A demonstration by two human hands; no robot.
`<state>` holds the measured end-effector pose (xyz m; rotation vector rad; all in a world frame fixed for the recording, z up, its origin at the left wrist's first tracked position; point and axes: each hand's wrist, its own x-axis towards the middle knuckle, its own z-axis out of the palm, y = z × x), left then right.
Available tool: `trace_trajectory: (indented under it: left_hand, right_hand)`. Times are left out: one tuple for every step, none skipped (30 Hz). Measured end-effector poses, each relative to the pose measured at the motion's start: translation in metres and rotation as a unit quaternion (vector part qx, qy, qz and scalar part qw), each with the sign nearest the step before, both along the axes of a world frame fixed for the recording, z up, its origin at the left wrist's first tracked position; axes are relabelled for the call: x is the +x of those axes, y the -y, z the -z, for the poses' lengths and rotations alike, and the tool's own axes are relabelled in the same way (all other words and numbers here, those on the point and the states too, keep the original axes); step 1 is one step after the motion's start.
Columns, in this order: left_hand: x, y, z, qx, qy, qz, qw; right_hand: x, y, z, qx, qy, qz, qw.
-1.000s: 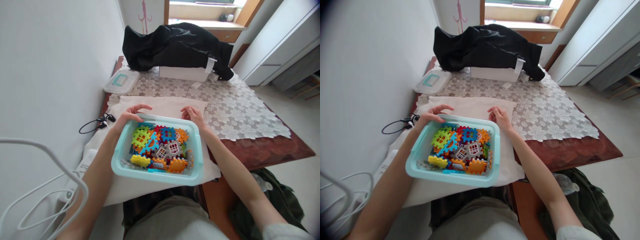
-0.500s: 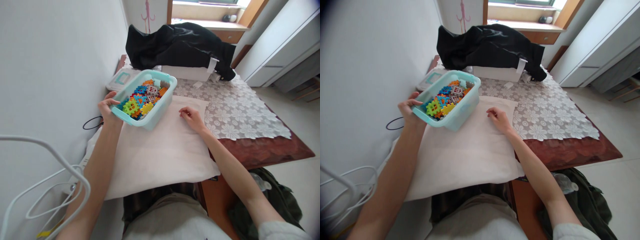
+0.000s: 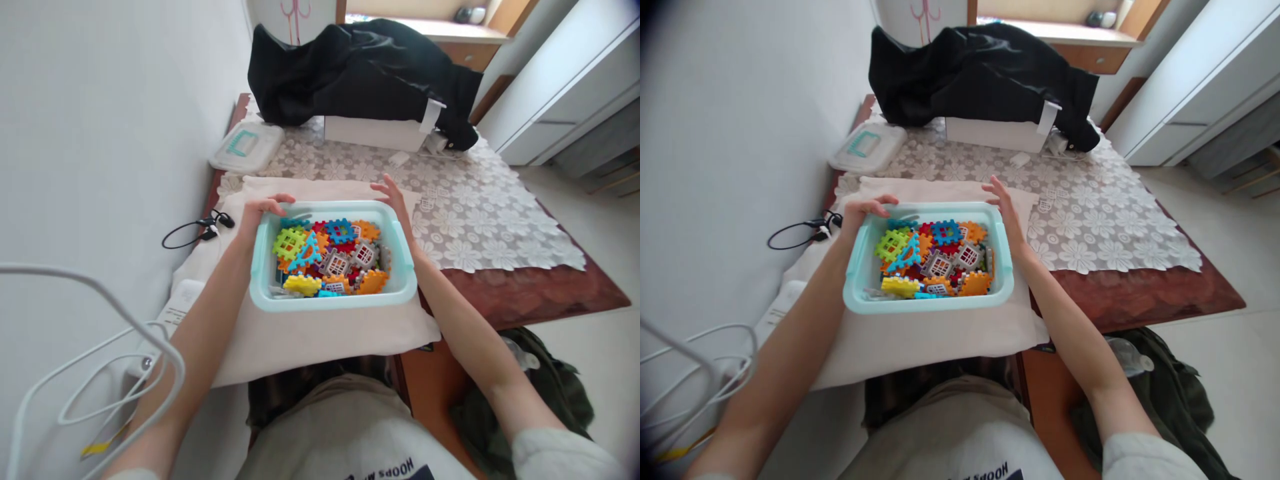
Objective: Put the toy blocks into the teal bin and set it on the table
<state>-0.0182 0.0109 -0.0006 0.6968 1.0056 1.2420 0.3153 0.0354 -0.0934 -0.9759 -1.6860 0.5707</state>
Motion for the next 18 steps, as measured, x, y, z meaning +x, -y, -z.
trace_trajectory:
  left_hand:
    - [0.002,0.000,0.001,0.007,-0.005,0.016,1.000]
    - [0.004,-0.001,0.002,0.016,-0.017,0.041,0.999]
    - [0.005,-0.003,0.003,0.021,-0.028,0.062,0.998]
    - [0.005,-0.005,0.003,0.021,-0.037,0.080,0.996]
    - [0.003,-0.008,0.003,0.016,-0.042,0.093,0.995]
    - [0.001,-0.012,0.004,0.007,-0.043,0.099,0.994]
    - [-0.002,-0.015,0.006,0.001,-0.043,0.100,0.994]
    - [-0.005,-0.018,0.008,-0.001,-0.042,0.097,0.994]
    - [-0.010,-0.021,0.011,0.002,-0.039,0.092,0.995]
    - [-0.015,-0.023,0.014,0.014,-0.035,0.083,0.996]
    - [-0.019,-0.024,0.018,0.029,-0.029,0.075,0.996]
    - [-0.024,-0.025,0.022,0.042,-0.021,0.071,0.996]
    - [-0.028,-0.026,0.025,0.050,-0.013,0.074,0.996]
    - [-0.031,-0.025,0.028,0.053,-0.003,0.084,0.995]
    - [-0.034,-0.024,0.030,0.052,0.006,0.097,0.994]
    - [-0.036,-0.023,0.031,0.050,0.015,0.112,0.992]
    - [-0.037,-0.022,0.032,0.047,0.025,0.125,0.991]
    - [-0.037,-0.020,0.032,0.046,0.034,0.134,0.989]
  right_hand:
    - [0.001,0.003,-0.004,0.014,0.010,-0.009,1.000]
    - [0.002,0.005,-0.007,0.033,0.020,-0.017,0.999]
    - [0.002,0.006,-0.009,0.052,0.028,-0.023,0.998]
    - [0.003,0.007,-0.010,0.067,0.033,-0.026,0.997]
    - [0.004,0.007,-0.010,0.078,0.033,-0.024,0.996]
    - [0.005,0.007,-0.010,0.083,0.029,-0.019,0.996]
    - [0.006,0.007,-0.009,0.083,0.026,-0.011,0.996]
    - [0.007,0.008,-0.009,0.081,0.026,-0.004,0.996]
    - [0.009,0.009,-0.009,0.079,0.031,0.001,0.996]
    - [0.011,0.011,-0.010,0.077,0.041,0.005,0.996]
    - [0.013,0.014,-0.011,0.077,0.055,0.011,0.995]
    - [0.016,0.016,-0.014,0.078,0.070,0.019,0.994]
    - [0.018,0.019,-0.016,0.079,0.086,0.026,0.993]
    - [0.020,0.021,-0.019,0.081,0.098,0.031,0.991]
    - [0.021,0.023,-0.021,0.082,0.108,0.032,0.990]
    - [0.022,0.024,-0.023,0.082,0.113,0.031,0.990]
    - [0.022,0.025,-0.025,0.081,0.112,0.029,0.990]
    - [0.021,0.025,-0.026,0.079,0.109,0.026,0.991]
